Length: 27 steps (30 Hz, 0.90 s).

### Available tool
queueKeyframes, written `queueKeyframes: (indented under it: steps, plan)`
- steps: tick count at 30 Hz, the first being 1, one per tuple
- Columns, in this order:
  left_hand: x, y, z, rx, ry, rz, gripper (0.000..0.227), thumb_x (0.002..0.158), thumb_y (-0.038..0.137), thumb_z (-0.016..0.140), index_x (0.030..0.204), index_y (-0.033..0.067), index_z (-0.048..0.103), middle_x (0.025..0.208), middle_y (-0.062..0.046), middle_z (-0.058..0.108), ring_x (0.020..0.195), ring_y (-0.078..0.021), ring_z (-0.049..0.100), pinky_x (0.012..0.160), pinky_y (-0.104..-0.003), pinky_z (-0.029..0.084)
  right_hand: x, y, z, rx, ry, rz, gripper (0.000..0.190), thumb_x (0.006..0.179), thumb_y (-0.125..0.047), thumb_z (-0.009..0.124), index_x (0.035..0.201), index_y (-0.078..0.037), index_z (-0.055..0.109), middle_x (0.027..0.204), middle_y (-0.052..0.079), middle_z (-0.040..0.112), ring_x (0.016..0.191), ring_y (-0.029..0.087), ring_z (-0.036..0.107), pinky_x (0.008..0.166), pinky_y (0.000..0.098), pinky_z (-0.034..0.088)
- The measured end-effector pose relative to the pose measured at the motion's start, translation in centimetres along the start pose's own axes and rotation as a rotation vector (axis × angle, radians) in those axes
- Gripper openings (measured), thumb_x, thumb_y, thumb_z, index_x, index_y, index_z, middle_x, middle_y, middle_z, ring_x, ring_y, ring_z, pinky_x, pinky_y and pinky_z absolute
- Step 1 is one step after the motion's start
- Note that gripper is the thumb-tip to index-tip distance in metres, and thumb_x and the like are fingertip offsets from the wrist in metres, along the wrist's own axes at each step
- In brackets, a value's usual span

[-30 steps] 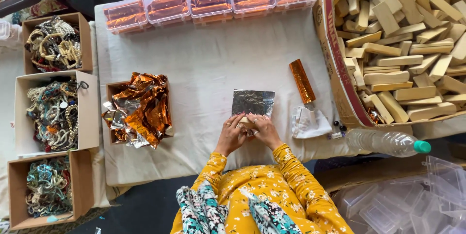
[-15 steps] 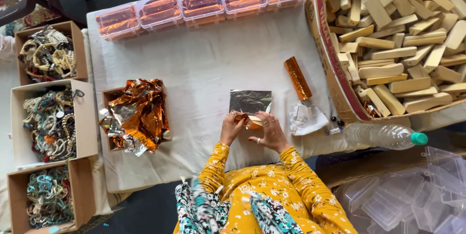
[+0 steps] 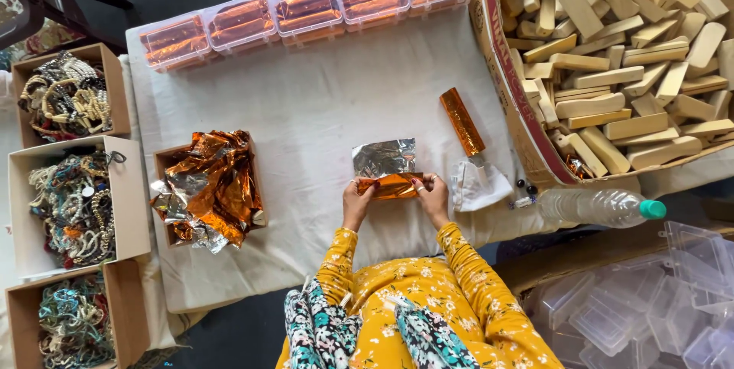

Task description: Cleaning wooden blocks with a cloth and wrapping them in foil and tissue paper before placing them in containers.

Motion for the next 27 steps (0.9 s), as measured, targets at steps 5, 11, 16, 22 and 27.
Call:
queueKeyframes:
  steps: [5,11,16,22,27]
  plan:
    - [0.0,1.0,0.1,-0.019,0.037,-0.002,0.015,0.090,0.008,0.075,0.104,0.0038,0.071,0.097,-0.006,0.077,0.088,-0.0110,0.072,0.080,-0.026,0.057,-0.6,-4.1,0.3,-0.119,0.034,-0.109,0.014,0.093,-0.011,0.075,0.100,0.000,0.068,0.085,0.003,0.074,0.074,0.007,0.066,0.067,0.0239,0.054]
    - [-0.4,0.0,0.1,-0.109,0.080,0.000,0.021,0.089,0.006,0.075,0.108,0.0022,0.065,0.102,-0.008,0.077,0.095,-0.0119,0.074,0.084,-0.026,0.059,-1.3,-9.4,0.7,-0.383,0.076,-0.339,0.015,0.093,-0.011,0.073,0.105,-0.001,0.069,0.094,0.009,0.073,0.086,0.020,0.070,0.080,0.0338,0.055]
    - [-1.3,0.9,0.0,-0.079,0.212,0.047,0.026,0.088,0.005,0.076,0.108,0.0024,0.061,0.099,-0.010,0.075,0.092,-0.0158,0.074,0.082,-0.029,0.059,-3.7,-13.4,2.0,-0.650,0.095,-0.757,0.025,0.090,-0.009,0.073,0.113,-0.005,0.066,0.112,0.013,0.068,0.106,0.031,0.063,0.095,0.0431,0.050]
    - [-2.0,1.5,-0.3,0.079,0.309,0.064,0.023,0.089,0.005,0.075,0.107,0.0034,0.061,0.096,-0.011,0.076,0.087,-0.0199,0.075,0.079,-0.032,0.060,-5.7,-14.3,5.9,-0.859,-0.341,-0.973,0.045,0.083,-0.013,0.078,0.125,-0.007,0.062,0.125,0.012,0.064,0.122,0.031,0.058,0.108,0.0458,0.042]
    - [-2.6,0.9,-2.8,0.047,0.425,-0.096,0.026,0.091,0.007,0.070,0.114,0.0059,0.059,0.097,-0.011,0.071,0.082,-0.0229,0.073,0.074,-0.035,0.059,-4.4,-12.2,6.1,-0.899,-0.490,-0.880,0.059,0.072,-0.009,0.080,0.129,-0.008,0.062,0.130,0.011,0.065,0.127,0.031,0.056,0.110,0.0454,0.041]
Point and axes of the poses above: each hand's wrist, its own x-axis towards the middle knuckle, its own z-axis out of the palm, y = z × x, the point moved 6 cm from there along x, towards the middle knuckle
